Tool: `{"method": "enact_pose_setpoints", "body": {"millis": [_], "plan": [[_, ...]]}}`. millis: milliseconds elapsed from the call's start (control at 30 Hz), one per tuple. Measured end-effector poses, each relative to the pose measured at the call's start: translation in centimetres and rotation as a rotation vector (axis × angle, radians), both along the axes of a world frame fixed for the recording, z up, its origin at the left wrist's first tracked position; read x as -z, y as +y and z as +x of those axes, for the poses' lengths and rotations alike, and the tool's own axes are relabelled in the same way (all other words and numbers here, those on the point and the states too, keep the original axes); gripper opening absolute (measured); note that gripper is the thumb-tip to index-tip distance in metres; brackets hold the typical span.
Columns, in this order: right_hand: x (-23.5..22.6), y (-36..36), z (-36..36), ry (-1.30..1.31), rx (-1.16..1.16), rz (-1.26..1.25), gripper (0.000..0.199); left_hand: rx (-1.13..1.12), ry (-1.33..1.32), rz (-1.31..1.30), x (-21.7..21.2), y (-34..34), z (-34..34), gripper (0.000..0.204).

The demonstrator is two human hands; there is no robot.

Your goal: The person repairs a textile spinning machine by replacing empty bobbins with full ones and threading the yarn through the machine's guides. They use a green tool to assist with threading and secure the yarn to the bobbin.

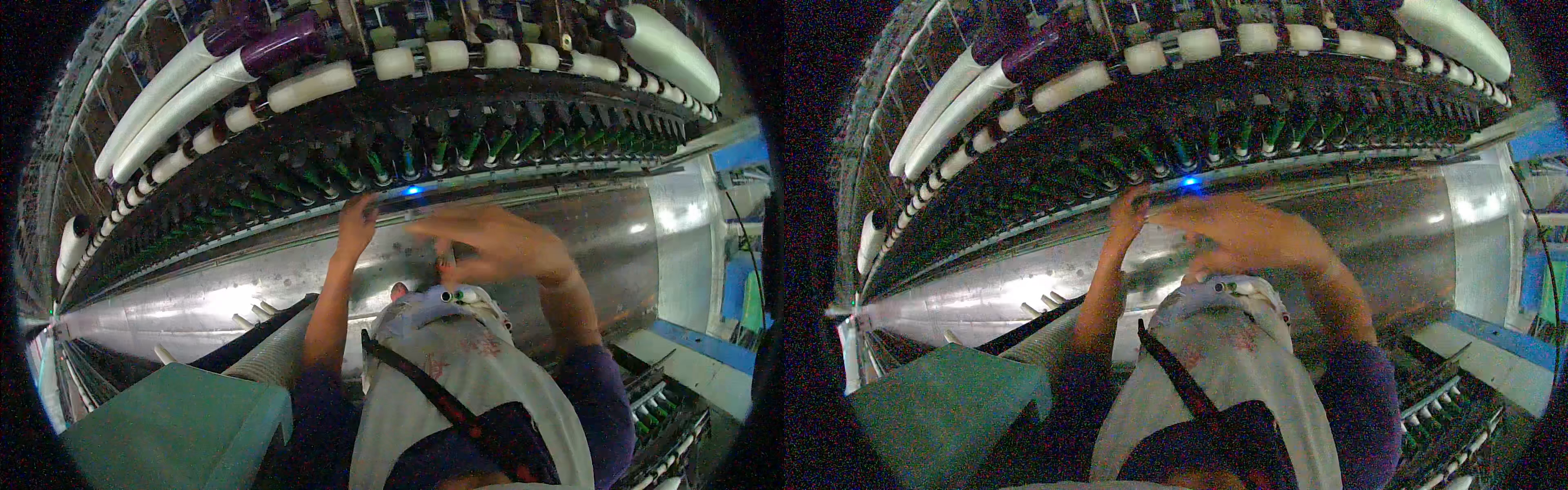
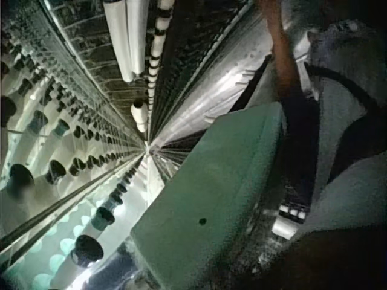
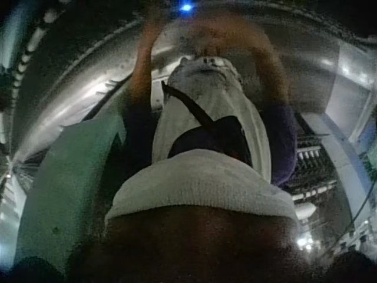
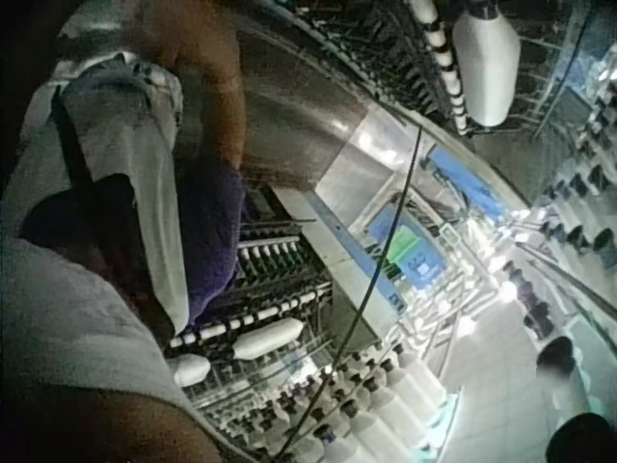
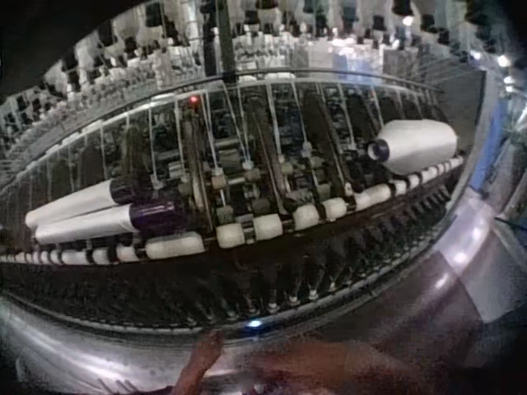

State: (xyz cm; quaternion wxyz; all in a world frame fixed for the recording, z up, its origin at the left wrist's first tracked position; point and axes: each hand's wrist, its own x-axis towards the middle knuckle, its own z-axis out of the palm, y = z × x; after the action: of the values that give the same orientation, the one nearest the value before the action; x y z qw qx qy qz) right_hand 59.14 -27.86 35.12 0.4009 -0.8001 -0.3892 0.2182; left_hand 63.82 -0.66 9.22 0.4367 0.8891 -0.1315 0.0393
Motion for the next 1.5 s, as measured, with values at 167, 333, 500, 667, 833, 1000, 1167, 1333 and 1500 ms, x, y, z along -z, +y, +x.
{"method": "enact_pose_setpoints", "body": {"millis": [167, 333, 500, 667, 833, 1000, 1167, 1333, 1500], "plan": [[-7.6, -7.7, -4.0, 0.092, 0.097, 1.087, 0.043, -0.157, 0.024, 0.271, 11.2, 14.5, -6.7, 0.040], [-7.9, -12.6, -4.1, 0.245, -0.106, 1.819, 0.016, -0.396, 0.376, 0.425, 15.5, 21.9, -12.8, 0.040], [-1.8, -16.1, -1.2, 0.715, -0.044, 2.333, 0.012, -0.733, 0.422, 0.867, 13.4, 26.1, -19.0, 0.047], [4.0, -10.0, 1.3, -0.566, 1.152, 1.148, 0.030, -0.832, 0.184, 1.165, 10.7, 27.9, -23.6, 0.054], [2.5, -3.6, 4.7, -1.194, 0.874, 0.398, 0.018, -1.120, 0.557, 0.860, 9.4, 27.3, -24.5, 0.054], [1.7, 0.4, 7.6, -1.346, 0.918, 0.312, 0.019, -1.163, 0.551, 0.834, 9.1, 28.9, -23.2, 0.053], [2.4, 1.6, 8.3, -1.329, 0.906, 0.281, 0.021, -1.148, 0.566, 0.807, 9.0, 31.6, -21.4, 0.052], [2.3, 2.0, 8.5, -1.313, 0.909, 0.250, 0.021, -1.108, 0.557, 0.803, 9.5, 31.2, -20.8, 0.051], [2.7, 2.4, 8.7, -1.285, 0.911, 0.189, 0.021, -1.072, 0.544, 0.784, 10.4, 29.9, -21.0, 0.050]]}}
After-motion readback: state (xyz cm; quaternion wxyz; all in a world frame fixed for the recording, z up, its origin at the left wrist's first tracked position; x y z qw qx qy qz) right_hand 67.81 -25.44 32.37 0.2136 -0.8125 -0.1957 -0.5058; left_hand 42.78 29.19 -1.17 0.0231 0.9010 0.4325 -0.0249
